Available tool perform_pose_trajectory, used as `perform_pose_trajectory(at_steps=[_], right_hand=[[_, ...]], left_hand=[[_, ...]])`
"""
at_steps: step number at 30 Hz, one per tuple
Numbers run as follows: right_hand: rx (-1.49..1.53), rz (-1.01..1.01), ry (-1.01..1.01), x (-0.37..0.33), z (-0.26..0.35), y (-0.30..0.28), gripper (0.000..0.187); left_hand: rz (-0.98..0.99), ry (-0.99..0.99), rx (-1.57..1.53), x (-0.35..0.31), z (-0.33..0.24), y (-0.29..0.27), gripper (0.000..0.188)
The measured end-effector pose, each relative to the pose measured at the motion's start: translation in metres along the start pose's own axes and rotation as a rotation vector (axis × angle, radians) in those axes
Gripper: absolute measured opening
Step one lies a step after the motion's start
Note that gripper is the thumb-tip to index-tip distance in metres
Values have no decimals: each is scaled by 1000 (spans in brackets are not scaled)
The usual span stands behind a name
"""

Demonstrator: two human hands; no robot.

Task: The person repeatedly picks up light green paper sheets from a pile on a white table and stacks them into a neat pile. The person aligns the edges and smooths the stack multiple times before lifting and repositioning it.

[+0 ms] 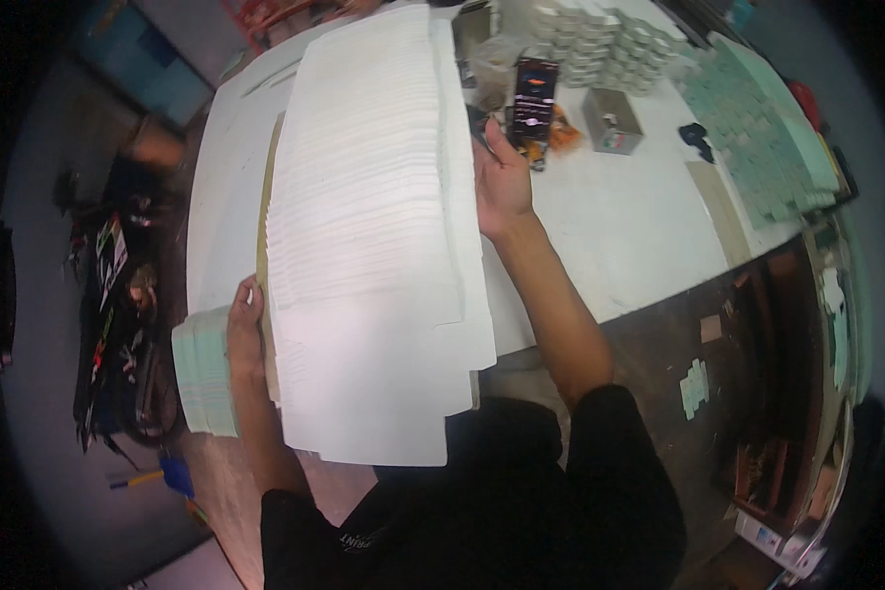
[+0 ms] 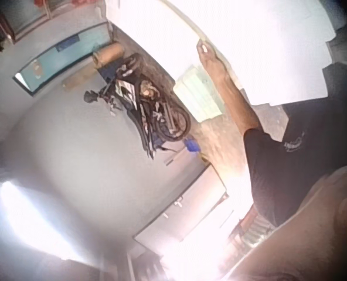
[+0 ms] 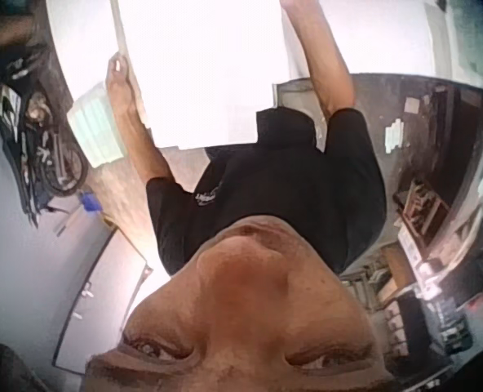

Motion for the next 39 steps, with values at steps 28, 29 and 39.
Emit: perform_pose_trajectory(at_steps=[28,29,39], right_hand=[[16,-733,-1031,-358,118,-372,52],[4,-782,-1020,-354,121,-375,50],[-191,-1081,-1003,-354,175,-264,35]], left_hand=[[1177,33,592,-32,125,445,58],[1174,66,571,-25,131,445,57],[694,139,311,55,86,389,54]])
Point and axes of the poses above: each hand's wrist, its own x-axis towards the middle knuckle, its own y-axis out of the palm, z = x × y, the point moved 3 cm from there along x, towards the middle knuckle, and after that the axes turned 11 degrees about -z, right-handed, at the moved point
